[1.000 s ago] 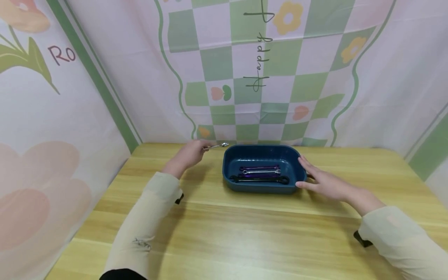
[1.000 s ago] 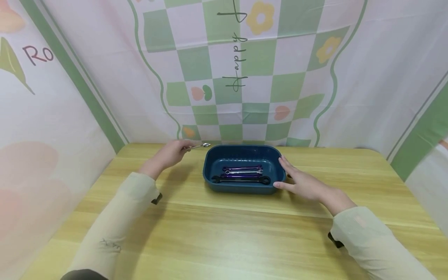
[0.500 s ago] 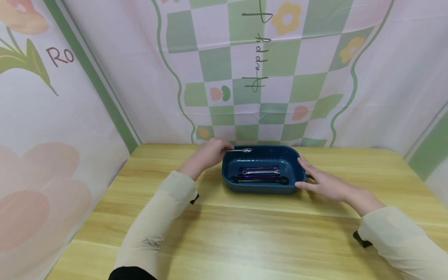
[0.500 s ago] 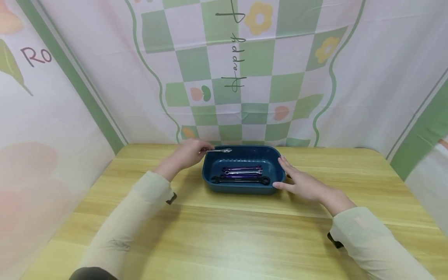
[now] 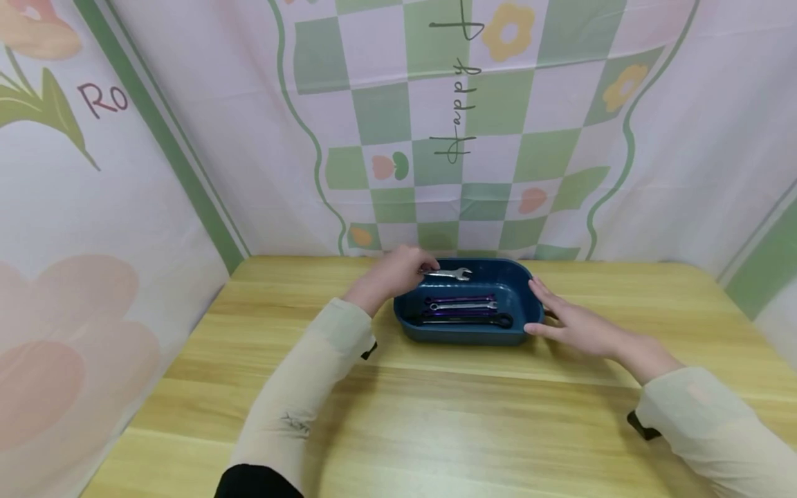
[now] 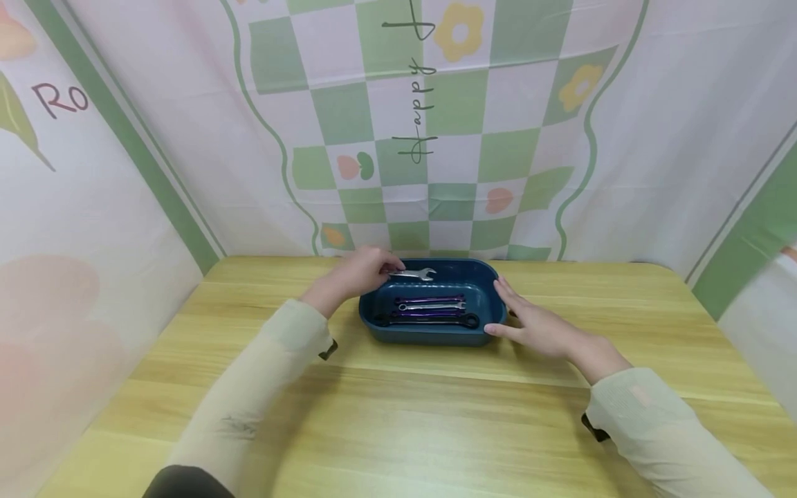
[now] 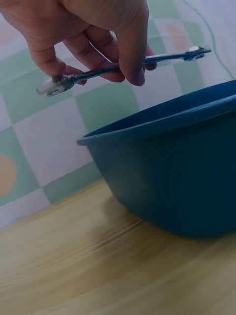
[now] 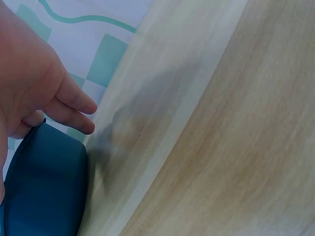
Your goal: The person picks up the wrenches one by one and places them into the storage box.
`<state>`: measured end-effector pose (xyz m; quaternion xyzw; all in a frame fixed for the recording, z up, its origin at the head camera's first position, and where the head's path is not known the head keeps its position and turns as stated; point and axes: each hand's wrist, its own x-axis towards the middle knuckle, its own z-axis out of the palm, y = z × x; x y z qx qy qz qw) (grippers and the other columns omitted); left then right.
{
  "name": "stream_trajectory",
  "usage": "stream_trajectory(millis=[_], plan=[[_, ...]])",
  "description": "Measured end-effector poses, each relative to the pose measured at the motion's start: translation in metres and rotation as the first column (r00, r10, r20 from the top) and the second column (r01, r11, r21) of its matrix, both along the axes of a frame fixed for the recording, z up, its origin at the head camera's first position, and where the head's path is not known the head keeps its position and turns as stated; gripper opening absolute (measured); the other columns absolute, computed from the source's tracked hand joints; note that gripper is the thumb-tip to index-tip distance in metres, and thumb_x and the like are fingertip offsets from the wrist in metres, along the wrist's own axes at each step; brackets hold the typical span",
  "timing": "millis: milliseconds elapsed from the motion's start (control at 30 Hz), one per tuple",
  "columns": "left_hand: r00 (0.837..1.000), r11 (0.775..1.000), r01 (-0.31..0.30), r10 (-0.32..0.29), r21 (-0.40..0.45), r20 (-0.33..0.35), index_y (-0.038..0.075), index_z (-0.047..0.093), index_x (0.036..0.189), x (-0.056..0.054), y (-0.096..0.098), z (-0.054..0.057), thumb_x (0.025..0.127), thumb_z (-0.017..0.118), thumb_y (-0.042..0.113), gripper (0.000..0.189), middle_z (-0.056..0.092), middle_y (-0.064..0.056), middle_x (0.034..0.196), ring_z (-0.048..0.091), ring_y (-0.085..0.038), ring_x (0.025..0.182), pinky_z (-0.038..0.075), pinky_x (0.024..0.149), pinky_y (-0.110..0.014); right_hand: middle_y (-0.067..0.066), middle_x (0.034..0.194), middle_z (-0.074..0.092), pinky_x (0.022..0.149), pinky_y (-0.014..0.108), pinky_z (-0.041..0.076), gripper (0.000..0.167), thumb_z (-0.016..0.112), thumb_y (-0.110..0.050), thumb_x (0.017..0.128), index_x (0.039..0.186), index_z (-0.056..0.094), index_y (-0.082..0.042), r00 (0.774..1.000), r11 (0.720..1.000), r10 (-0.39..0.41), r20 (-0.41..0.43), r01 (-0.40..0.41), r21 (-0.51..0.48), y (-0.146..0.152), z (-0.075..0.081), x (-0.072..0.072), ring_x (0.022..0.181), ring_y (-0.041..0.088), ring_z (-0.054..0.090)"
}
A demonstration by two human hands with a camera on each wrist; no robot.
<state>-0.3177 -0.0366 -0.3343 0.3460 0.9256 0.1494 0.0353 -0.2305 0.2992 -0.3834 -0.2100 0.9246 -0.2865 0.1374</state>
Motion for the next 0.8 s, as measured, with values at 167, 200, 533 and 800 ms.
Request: stream_trajectory(millis=[167,200,533,800], plan=[[0.999,1.0,0.015,-0.015,-0.005,0.042,0.009,0.072,0.129,0.0,0.01,0.0,0.098,0.057,-0.008,0.039,0.07,-0.007,0.12,0.064,-0.018,0.107,0.053,0.093,-0.03,0.024,0.167,-0.008,0.111,0.074,0.021,0.094,0.058,-0.042,0.104,0.164,-0.004,-0.006,1.0,1.0,0.002,0.0,-0.002,-0.008,0.0,0.0,0.0,0.143,0.058,0.024],[0.999,1.0,0.018,-0.018,-0.008,0.043,0.01,0.071,0.131,0.0,0.012,0.0,0.098,0.057,-0.008,0.04,0.07,-0.007,0.119,0.063,-0.018,0.106,0.053,0.092,-0.029,0.024,0.167,-0.008,0.111,0.074,0.021,0.093,0.058,-0.042,0.104,0.164,-0.003,-0.005,1.0,1.0,0.002,-0.002,-0.002,-0.009,0.0,0.0,0.001,0.143,0.058,0.023],[0.998,1.0,0.017,-0.016,-0.015,0.061,0.015,0.069,0.133,-0.005,0.029,-0.003,0.097,0.061,-0.006,0.043,0.068,-0.006,0.119,0.062,-0.017,0.11,0.052,0.094,-0.028,0.025,0.168,-0.005,0.111,0.073,0.022,0.093,0.059,-0.042,0.104,0.164,0.0,-0.002,1.0,1.0,0.007,-0.029,-0.007,-0.007,-0.001,-0.001,0.0,0.143,0.058,0.024],[0.997,1.0,0.004,-0.005,0.011,0.075,0.014,0.069,0.134,-0.008,0.038,-0.008,0.098,0.062,-0.005,0.041,0.068,-0.006,0.119,0.062,-0.018,0.109,0.052,0.093,-0.028,0.025,0.168,-0.004,0.111,0.074,0.021,0.093,0.059,-0.042,0.104,0.164,-0.001,-0.003,1.0,1.0,0.001,-0.026,-0.002,-0.011,0.0,0.0,0.002,0.143,0.059,0.021]])
